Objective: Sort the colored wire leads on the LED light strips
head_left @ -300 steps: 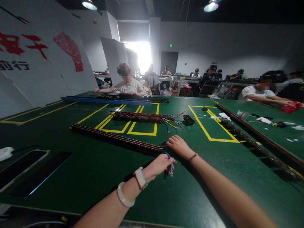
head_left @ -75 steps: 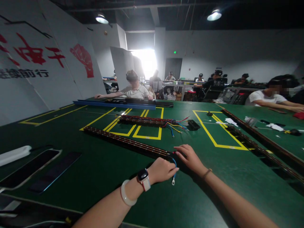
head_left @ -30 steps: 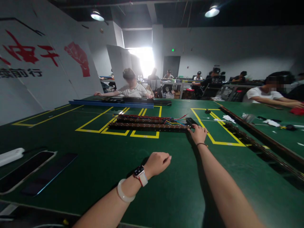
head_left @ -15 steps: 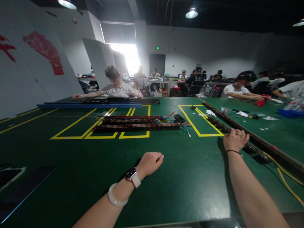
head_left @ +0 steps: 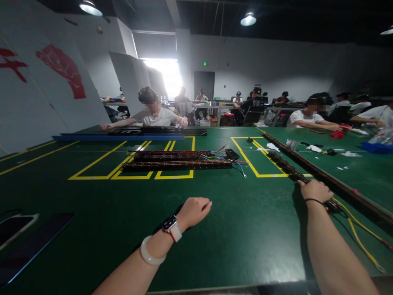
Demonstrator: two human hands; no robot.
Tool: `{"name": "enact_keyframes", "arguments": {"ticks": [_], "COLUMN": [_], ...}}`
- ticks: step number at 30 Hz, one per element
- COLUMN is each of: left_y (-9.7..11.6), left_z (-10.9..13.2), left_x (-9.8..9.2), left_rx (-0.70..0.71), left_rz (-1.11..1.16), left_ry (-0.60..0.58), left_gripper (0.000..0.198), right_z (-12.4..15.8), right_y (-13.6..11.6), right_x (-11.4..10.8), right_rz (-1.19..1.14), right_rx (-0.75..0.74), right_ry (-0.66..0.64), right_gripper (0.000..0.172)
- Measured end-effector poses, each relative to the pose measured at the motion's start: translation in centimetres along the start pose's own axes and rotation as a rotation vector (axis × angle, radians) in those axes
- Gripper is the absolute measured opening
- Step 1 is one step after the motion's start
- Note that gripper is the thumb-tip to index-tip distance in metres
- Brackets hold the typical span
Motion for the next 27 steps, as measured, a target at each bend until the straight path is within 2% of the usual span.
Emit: {"name": "enact_keyframes", "arguments": {"ticks": [3, 7, 10, 13, 17, 19, 22, 27], "left_y": [-0.1, 0.1, 0.5, 0.7, 0.6, 0.5, 0.7, 1.5], "left_z": [0.0, 0.0, 0.0, 0.0, 0.0, 0.0, 0.1, 0.3], "left_x": [0.2, 0.1, -0.2, -0.2, 0.1, 0.2, 0.1, -0.6], "left_rx": [-0.003, -0.006, 0.022, 0.038, 0.042, 0.042, 0.058, 0.117], "left_rz": [0.006, -0.003, -0.047, -0.061, -0.057, -0.049, -0.038, -0.053], "left_ry": [-0.008, -0.010, 0.012, 0.013, 0.011, 0.004, 0.003, 0.055], "left_gripper": [0.040, 0.040, 0.039, 0.039, 0.039, 0.039, 0.039, 0.038], "right_z": [-0.1, 0.5, 1.1, 2.0, 4.1, 5.7, 9.0, 17.5], "right_y": [0.1, -1.2, -2.6, -4.5, -8.3, -10.8, -15.3, -23.3], "right_x": [-0.1, -1.9, -3.5, -5.0, -7.1, -7.8, -8.5, -9.1], "right_rz": [0.011, 0.009, -0.017, -0.062, -0.167, -0.236, -0.321, -0.468], "right_rx": [0.000, -0.117, -0.219, -0.334, -0.487, -0.549, -0.669, -0.936], "right_ry": [0.023, 0.214, 0.348, 0.442, 0.532, 0.527, 0.450, 0.195], "right_gripper": [0.038, 0.033, 0.036, 0.040, 0.044, 0.045, 0.042, 0.041]}}
Point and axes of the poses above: each hand's wrist, its own z-axis away from the middle knuckle, its own x-axis out of the palm, y = z × x, the point moved 8 cm from there along -z, towards the middle knuckle, and after that the axes turned 2 degrees about -x, right-handed, at the moved point
